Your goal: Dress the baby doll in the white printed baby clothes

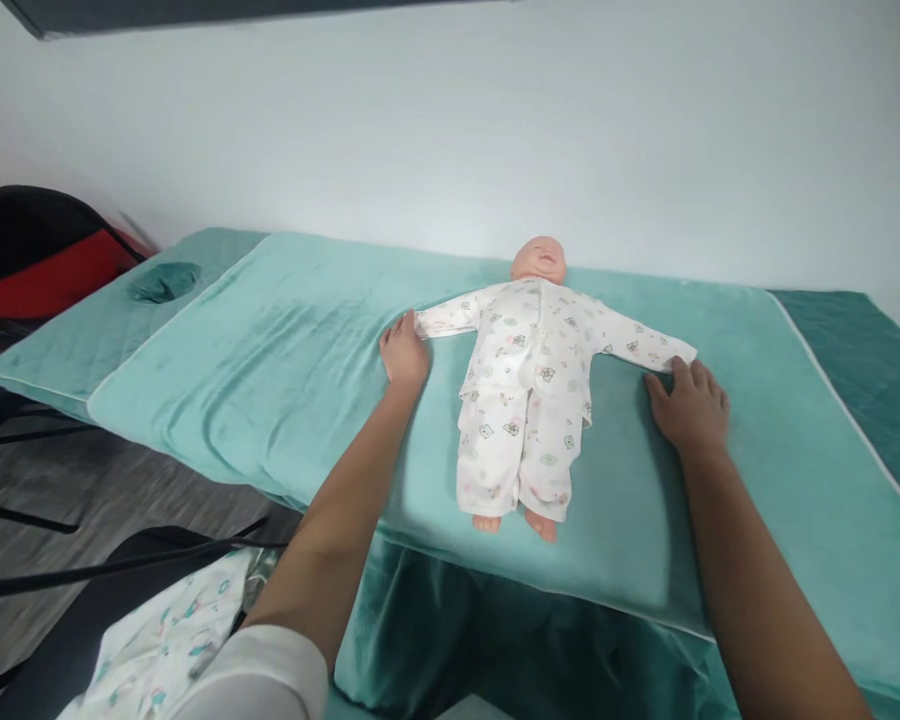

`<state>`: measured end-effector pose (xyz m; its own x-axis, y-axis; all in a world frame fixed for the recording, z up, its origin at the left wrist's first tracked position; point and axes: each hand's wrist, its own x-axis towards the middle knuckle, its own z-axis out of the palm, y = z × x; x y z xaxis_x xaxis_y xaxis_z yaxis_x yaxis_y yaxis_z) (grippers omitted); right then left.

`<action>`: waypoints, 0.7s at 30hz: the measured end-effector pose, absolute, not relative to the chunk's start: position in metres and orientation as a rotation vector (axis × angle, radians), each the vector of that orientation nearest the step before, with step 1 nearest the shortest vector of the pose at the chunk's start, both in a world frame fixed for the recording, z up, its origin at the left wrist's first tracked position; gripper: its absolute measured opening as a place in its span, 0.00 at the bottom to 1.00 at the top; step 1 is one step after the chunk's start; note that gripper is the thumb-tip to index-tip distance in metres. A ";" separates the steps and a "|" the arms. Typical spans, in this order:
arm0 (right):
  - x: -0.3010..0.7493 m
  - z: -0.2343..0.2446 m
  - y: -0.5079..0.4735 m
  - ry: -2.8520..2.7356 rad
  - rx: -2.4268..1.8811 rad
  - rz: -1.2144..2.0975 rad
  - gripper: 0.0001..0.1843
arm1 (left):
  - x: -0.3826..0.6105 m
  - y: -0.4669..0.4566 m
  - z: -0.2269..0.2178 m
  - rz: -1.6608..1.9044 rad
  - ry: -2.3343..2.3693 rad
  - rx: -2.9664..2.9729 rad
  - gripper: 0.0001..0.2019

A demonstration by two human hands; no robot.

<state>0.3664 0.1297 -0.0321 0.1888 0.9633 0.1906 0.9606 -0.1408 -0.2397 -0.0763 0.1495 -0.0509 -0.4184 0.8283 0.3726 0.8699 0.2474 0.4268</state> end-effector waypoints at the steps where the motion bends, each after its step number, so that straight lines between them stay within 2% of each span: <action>1: 0.367 -0.033 0.131 -1.808 -2.144 0.012 0.34 | -0.077 0.151 -0.052 -0.961 -2.417 -1.628 0.28; 6: 0.372 -0.037 0.135 -1.677 -2.075 0.046 0.32 | -0.078 0.153 -0.054 -1.179 -2.372 -1.523 0.23; 12: 0.376 -0.040 0.138 -1.657 -1.993 0.108 0.31 | -0.080 0.151 -0.055 -1.278 -2.368 -1.470 0.18; 17: 0.375 -0.040 0.136 -1.661 -1.977 0.124 0.32 | -0.086 0.158 -0.057 -1.570 -2.317 -1.397 0.13; 21: 0.376 -0.041 0.135 -1.650 -1.900 0.116 0.29 | -0.088 0.165 -0.054 -1.696 -2.329 -1.249 0.12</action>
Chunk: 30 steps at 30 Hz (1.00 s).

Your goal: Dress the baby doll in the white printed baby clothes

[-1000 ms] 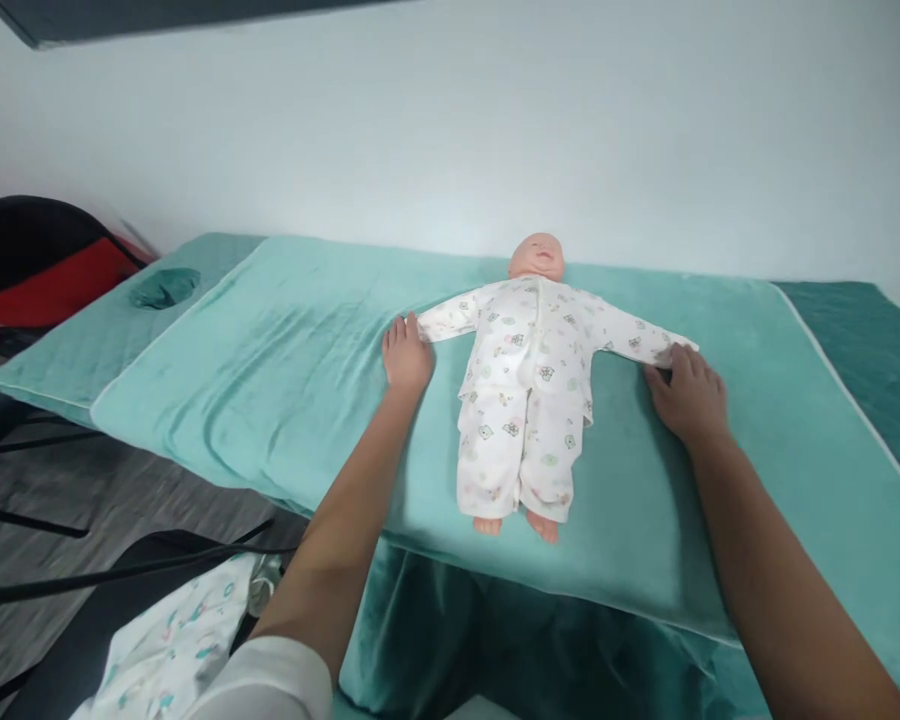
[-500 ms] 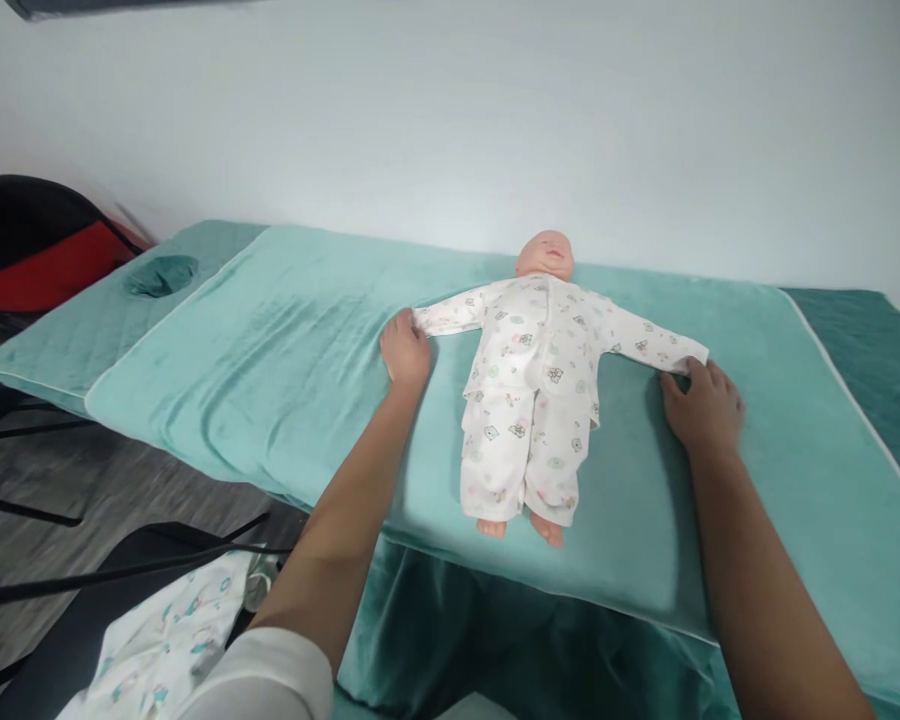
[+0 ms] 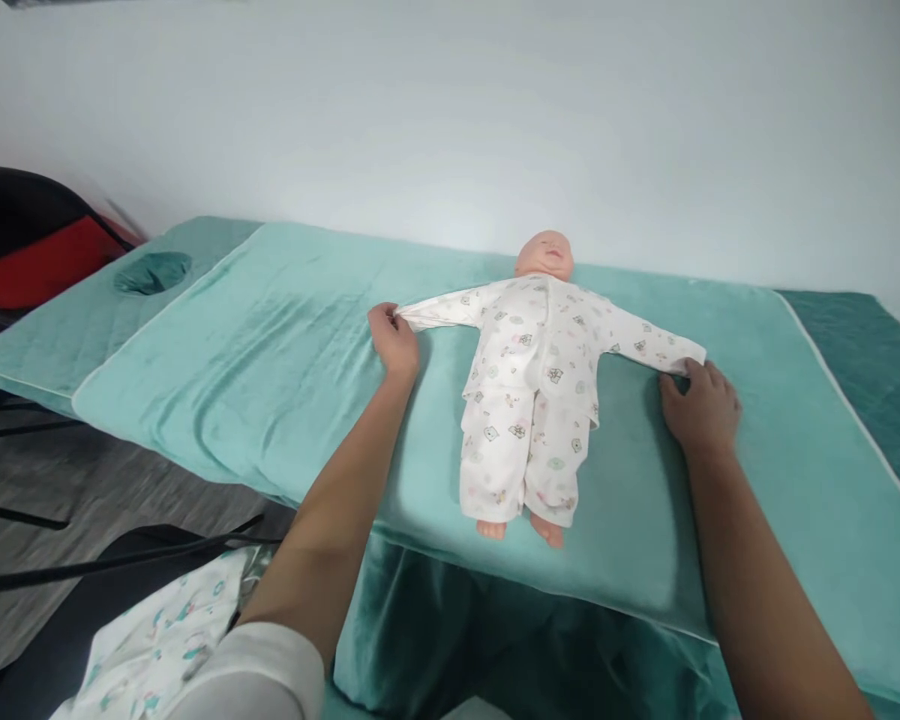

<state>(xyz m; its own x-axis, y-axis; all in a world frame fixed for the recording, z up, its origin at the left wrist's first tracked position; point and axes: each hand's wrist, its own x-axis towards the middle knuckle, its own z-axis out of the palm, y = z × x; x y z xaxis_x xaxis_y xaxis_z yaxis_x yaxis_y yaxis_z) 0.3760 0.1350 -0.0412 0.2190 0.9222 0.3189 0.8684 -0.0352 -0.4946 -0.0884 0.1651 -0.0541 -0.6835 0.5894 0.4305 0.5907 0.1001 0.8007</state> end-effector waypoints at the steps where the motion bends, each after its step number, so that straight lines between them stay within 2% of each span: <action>1: 0.376 -0.041 0.135 -1.650 -1.895 0.109 0.28 | -0.088 0.165 -0.053 -1.675 -2.342 -1.238 0.13; 6: 0.365 -0.036 0.128 -1.653 -1.701 -0.031 0.23 | -0.077 0.155 -0.048 -1.390 -2.254 -1.375 0.21; 9: 0.340 -0.031 0.099 -1.703 -1.428 -0.044 0.19 | -0.072 0.148 -0.047 -1.196 -2.194 -1.608 0.21; 14: 0.295 -0.029 0.001 -1.896 -1.180 0.345 0.13 | -0.068 0.137 -0.047 -1.085 -2.258 -1.691 0.19; 18: 0.281 -0.037 -0.057 -2.053 -1.101 0.474 0.18 | -0.064 0.123 -0.047 -0.973 -2.252 -1.779 0.18; 21: 0.273 -0.043 -0.064 -2.100 -1.182 0.388 0.16 | -0.061 0.113 -0.045 -0.941 -2.268 -1.791 0.18; 26: 0.262 -0.026 -0.062 -2.001 -1.211 0.429 0.03 | -0.054 0.077 -0.045 -1.013 -2.220 -1.863 0.19; 30: 0.269 -0.004 -0.078 -1.926 -1.157 0.514 0.04 | -0.048 0.033 -0.049 -1.057 -2.191 -1.950 0.18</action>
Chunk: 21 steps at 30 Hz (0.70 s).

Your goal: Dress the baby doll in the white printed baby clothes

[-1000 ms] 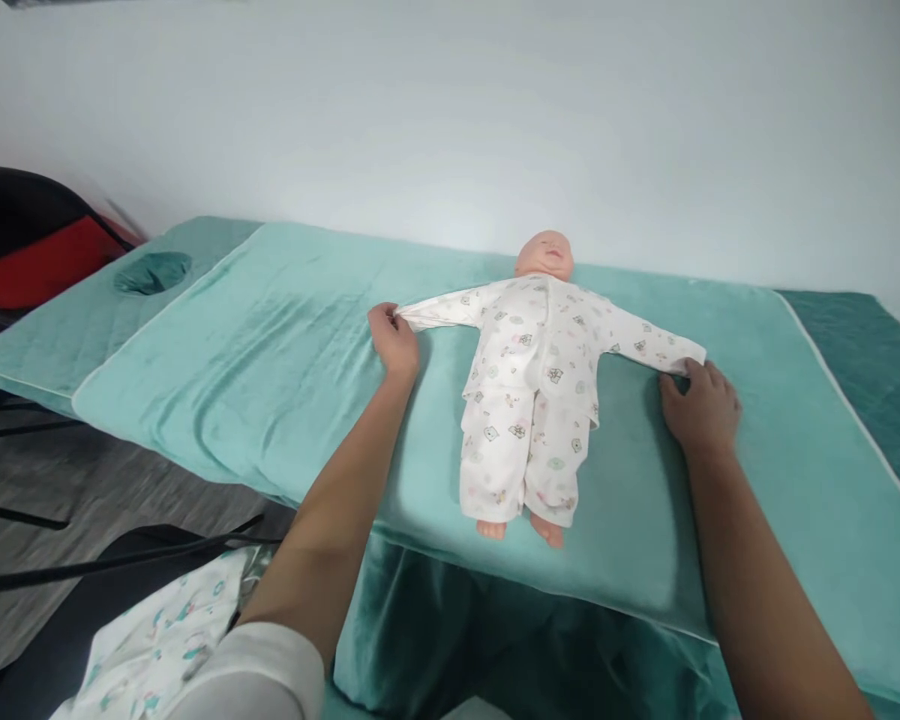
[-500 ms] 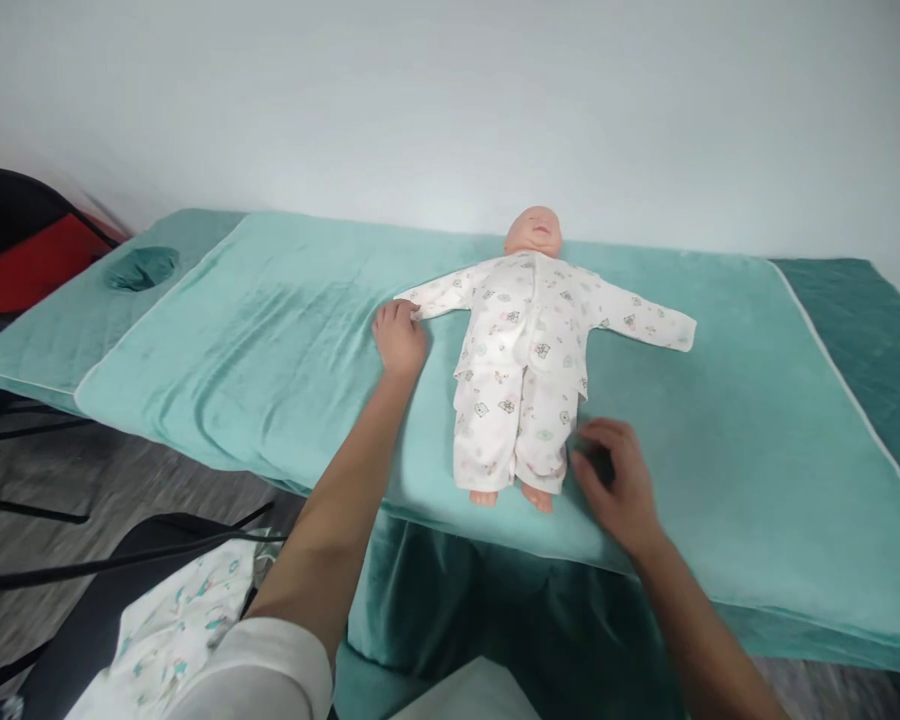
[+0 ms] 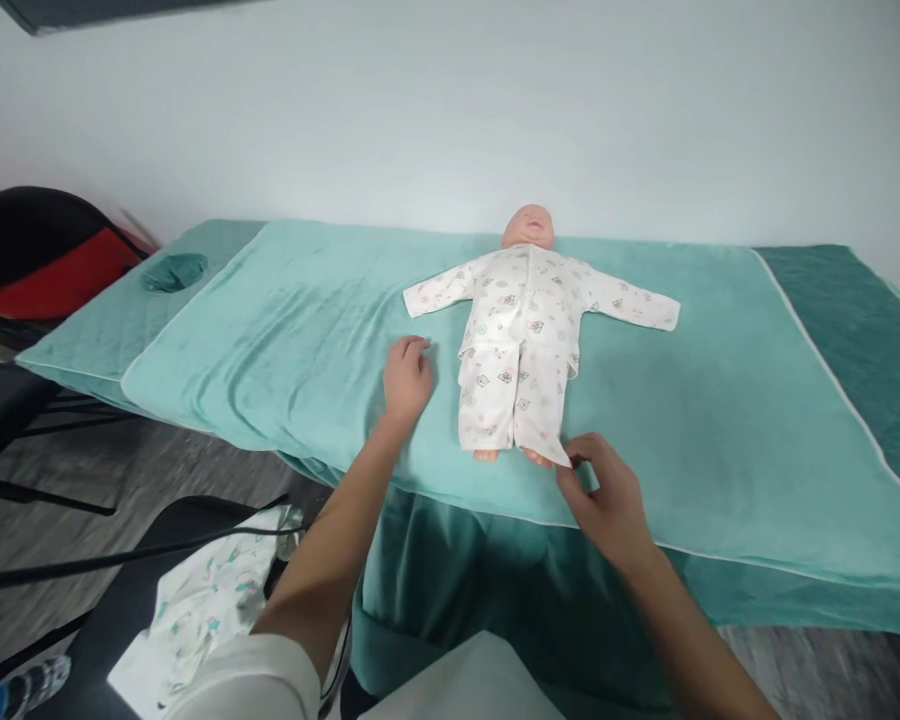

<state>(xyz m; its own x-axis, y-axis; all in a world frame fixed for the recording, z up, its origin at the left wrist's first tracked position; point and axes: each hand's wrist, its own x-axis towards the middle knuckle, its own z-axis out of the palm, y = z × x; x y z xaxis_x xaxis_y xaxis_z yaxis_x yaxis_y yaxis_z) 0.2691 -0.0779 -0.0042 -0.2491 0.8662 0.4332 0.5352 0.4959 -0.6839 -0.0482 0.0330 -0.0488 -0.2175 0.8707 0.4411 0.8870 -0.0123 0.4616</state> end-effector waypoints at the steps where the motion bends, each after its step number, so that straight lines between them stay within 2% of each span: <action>1: 0.272 -0.001 -0.081 -1.923 -1.167 0.512 0.04 | -0.047 0.025 -0.050 -1.047 -2.196 -1.957 0.18; 4: 0.276 0.001 -0.088 -1.926 -1.213 0.418 0.05 | -0.043 0.017 -0.051 -0.990 -2.215 -1.964 0.18; 7: 0.268 0.002 -0.093 -2.000 -1.158 0.266 0.15 | -0.042 0.025 -0.051 -0.923 -2.207 -1.996 0.17; 9: 0.255 0.002 -0.096 -2.126 -1.110 0.195 0.18 | -0.043 0.033 -0.050 -0.898 -2.199 -2.018 0.16; 16: 0.207 -0.006 -0.083 -2.224 -1.313 -0.007 0.05 | -0.050 0.040 -0.053 -0.876 -2.166 -2.006 0.14; 21: 0.202 -0.008 -0.077 -2.167 -1.297 -0.026 0.02 | -0.052 0.040 -0.056 -0.909 -2.159 -2.000 0.14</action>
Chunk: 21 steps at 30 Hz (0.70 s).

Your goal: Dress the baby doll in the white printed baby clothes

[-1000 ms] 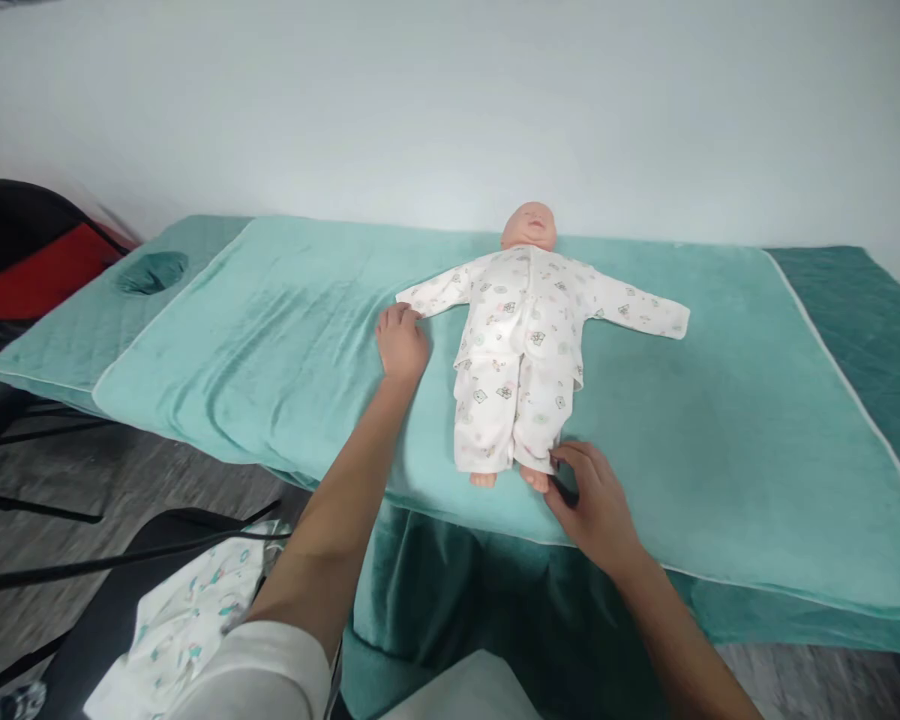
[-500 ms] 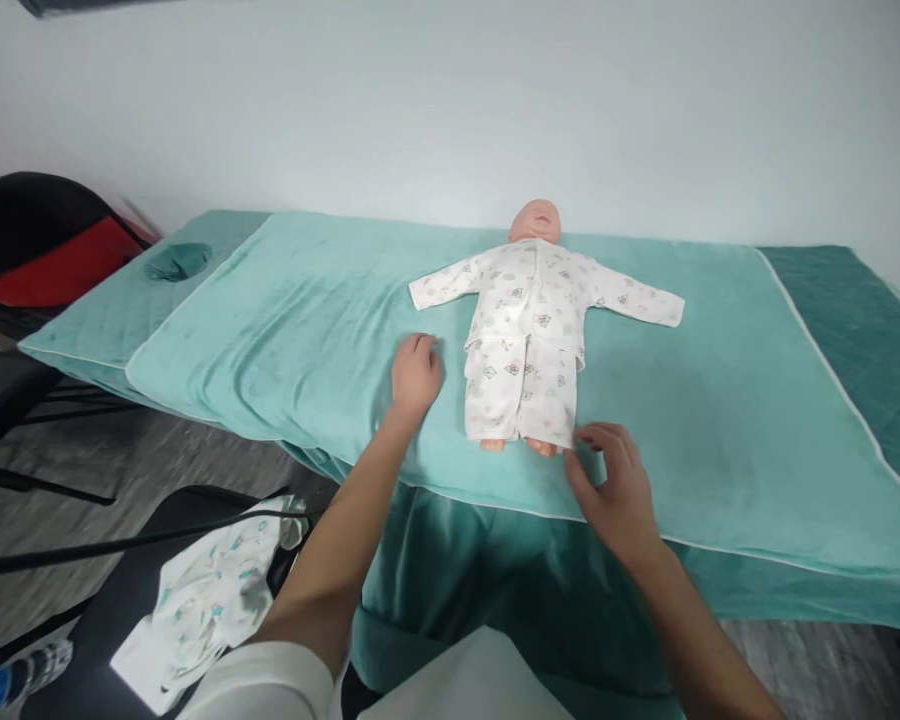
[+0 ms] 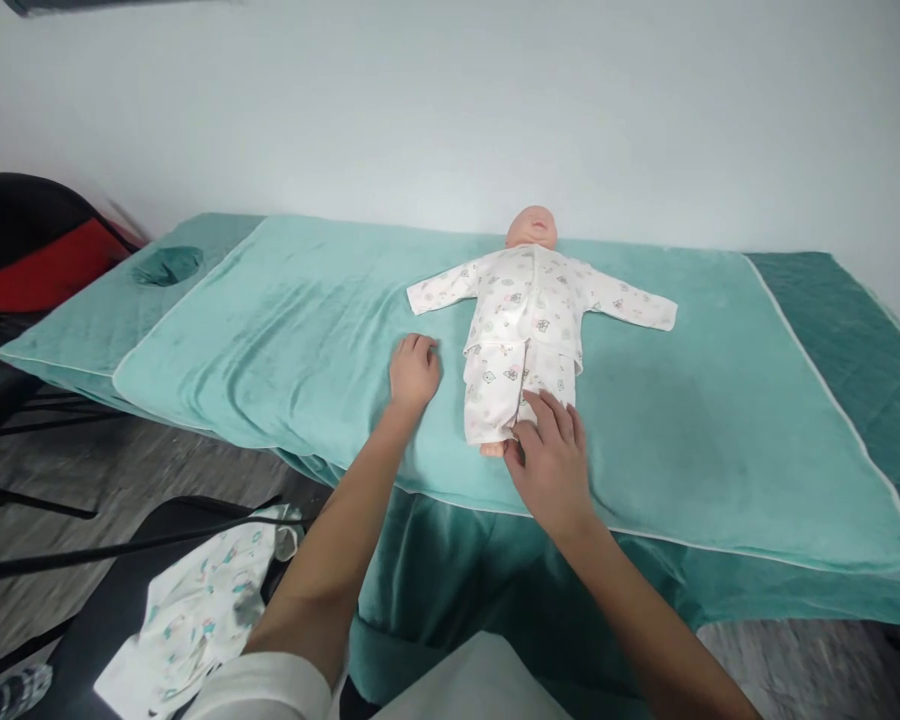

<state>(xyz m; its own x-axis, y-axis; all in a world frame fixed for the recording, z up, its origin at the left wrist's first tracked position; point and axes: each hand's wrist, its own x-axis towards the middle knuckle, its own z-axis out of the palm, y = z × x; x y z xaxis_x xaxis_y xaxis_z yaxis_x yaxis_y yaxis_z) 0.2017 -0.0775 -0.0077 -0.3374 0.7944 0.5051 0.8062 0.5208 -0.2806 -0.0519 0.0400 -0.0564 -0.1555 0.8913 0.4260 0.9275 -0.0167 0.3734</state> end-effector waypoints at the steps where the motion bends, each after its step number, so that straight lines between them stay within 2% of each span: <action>1: 0.202 -0.007 -0.079 -2.159 -1.280 -0.036 0.02 | -0.052 0.040 -0.057 -0.905 -2.166 -2.002 0.14; 7: 0.213 -0.005 -0.092 -2.141 -1.205 -0.020 0.02 | -0.053 0.041 -0.056 -0.887 -2.137 -2.021 0.13; 12: 0.235 -0.011 -0.091 -2.054 -1.227 0.043 0.14 | -0.054 0.041 -0.056 -0.900 -2.120 -2.020 0.14; 18: 0.241 -0.014 -0.087 -2.071 -1.201 0.165 0.06 | -0.052 0.040 -0.054 -0.913 -2.136 -2.013 0.14; 21: 0.240 -0.008 -0.089 -2.124 -1.141 0.180 0.06 | -0.052 0.039 -0.053 -0.946 -2.150 -2.012 0.14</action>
<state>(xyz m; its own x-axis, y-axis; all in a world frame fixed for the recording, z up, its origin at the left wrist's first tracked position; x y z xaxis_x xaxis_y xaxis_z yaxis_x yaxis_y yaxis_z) 0.2404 -0.0889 -0.0081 -0.3593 0.7746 0.5205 0.6759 0.6006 -0.4272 -0.0517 0.0385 -0.0533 -0.1529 0.8891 0.4314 0.9188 -0.0329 0.3934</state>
